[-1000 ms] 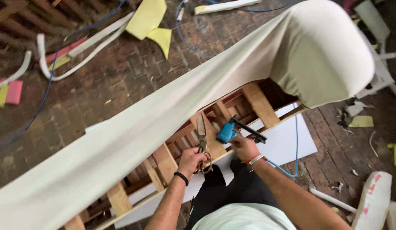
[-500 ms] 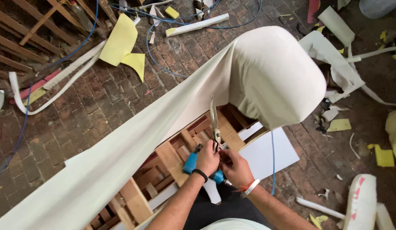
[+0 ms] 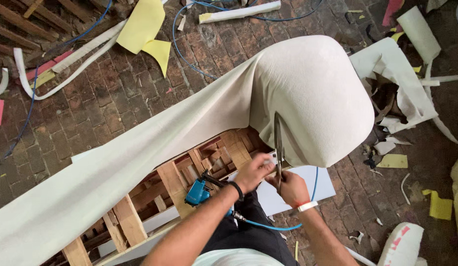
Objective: The person staples a white fabric cover onto a wooden chair frame using a pneumatic staple gun, then trims excess fabric with scissors. They smooth and adjust the fabric along the edges and corners while working around the chair.
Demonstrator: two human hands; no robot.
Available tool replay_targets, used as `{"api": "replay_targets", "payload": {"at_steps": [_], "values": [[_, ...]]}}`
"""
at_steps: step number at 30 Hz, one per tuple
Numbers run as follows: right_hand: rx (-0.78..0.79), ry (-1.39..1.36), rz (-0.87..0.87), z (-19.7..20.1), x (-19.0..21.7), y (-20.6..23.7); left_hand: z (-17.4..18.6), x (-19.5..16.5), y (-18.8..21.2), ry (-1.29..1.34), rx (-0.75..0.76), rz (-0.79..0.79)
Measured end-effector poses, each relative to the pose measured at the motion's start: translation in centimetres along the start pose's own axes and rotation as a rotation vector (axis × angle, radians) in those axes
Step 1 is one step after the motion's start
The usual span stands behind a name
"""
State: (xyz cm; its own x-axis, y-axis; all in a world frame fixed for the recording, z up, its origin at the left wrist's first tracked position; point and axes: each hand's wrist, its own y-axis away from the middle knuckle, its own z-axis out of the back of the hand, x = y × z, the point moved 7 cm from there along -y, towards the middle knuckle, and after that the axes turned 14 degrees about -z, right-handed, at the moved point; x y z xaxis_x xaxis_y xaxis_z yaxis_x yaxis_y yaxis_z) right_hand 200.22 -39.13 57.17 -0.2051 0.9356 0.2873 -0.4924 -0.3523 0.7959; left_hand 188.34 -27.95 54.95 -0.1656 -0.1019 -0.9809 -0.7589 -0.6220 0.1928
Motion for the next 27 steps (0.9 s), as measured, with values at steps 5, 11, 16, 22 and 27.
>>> {"api": "replay_targets", "payload": {"at_steps": [5, 11, 16, 22, 27], "values": [[-0.075, -0.12, 0.149, -0.2, -2.4, 2.3, 9.5, -1.7, -6.8, -1.054, -0.239, -0.017], [0.18, -0.545, -0.208, -4.7, -8.8, 3.4, 16.0, 1.5, -13.1, -1.245, -0.241, 0.059], [0.212, -0.631, -0.287, -6.5, -11.1, 5.3, 19.9, 1.6, -14.8, -1.278, -0.163, -0.124], [0.152, -0.415, -0.278, -6.2, -9.2, 7.9, 18.3, -1.6, -10.5, 0.043, -0.016, -0.129], [0.207, -0.361, -0.346, -6.8, -5.8, 9.2, 16.0, -12.8, -13.4, -0.334, 0.039, -0.379]]}}
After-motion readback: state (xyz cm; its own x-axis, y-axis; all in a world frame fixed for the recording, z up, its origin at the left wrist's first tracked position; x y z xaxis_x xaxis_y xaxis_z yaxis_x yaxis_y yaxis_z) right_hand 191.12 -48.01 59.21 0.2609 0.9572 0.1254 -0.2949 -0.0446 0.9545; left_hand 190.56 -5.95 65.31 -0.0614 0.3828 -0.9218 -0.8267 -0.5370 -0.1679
